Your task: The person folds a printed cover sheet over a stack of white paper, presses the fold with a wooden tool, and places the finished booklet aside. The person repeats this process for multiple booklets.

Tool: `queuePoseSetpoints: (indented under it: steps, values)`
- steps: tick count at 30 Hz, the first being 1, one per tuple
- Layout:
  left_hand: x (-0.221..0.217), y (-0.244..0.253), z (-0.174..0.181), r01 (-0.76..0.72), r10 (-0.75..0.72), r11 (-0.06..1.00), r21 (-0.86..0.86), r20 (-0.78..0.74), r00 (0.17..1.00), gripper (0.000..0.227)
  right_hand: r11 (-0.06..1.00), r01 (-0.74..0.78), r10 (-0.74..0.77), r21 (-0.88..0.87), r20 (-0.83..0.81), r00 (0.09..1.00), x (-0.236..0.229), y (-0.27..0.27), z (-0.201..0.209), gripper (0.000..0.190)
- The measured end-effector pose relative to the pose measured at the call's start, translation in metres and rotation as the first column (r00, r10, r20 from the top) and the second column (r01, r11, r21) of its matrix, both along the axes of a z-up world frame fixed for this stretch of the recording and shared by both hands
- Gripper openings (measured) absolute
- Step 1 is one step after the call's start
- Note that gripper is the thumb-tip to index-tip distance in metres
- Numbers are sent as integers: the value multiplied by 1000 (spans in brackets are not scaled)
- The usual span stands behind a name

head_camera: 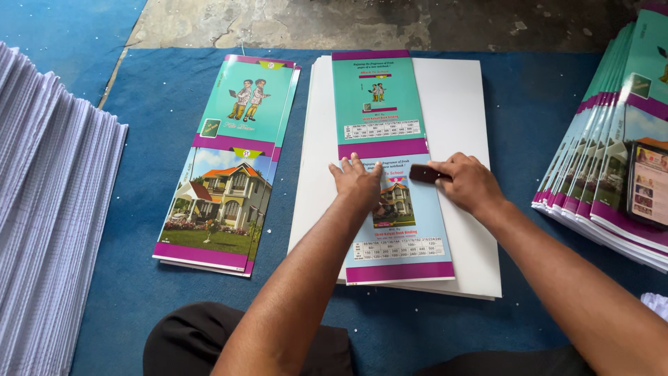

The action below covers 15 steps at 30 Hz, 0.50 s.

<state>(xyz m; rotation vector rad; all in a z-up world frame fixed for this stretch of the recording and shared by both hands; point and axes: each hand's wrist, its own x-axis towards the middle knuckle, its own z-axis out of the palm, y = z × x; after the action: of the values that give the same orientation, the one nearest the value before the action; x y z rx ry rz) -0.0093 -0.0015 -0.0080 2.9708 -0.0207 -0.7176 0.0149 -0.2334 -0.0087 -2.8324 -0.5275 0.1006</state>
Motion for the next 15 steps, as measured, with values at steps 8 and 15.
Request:
queuePoseSetpoints:
  steps: [8, 15]
  values:
    - [-1, 3, -10, -2, 4, 1000, -24, 113, 994, 101, 995, 77, -68, 66, -130, 989, 25, -2, -8, 45]
    - [-1, 9, 14, 23, -23, 999, -27, -21, 999, 118, 911, 247, -186, 331, -205, 961, 26, -41, -34, 48]
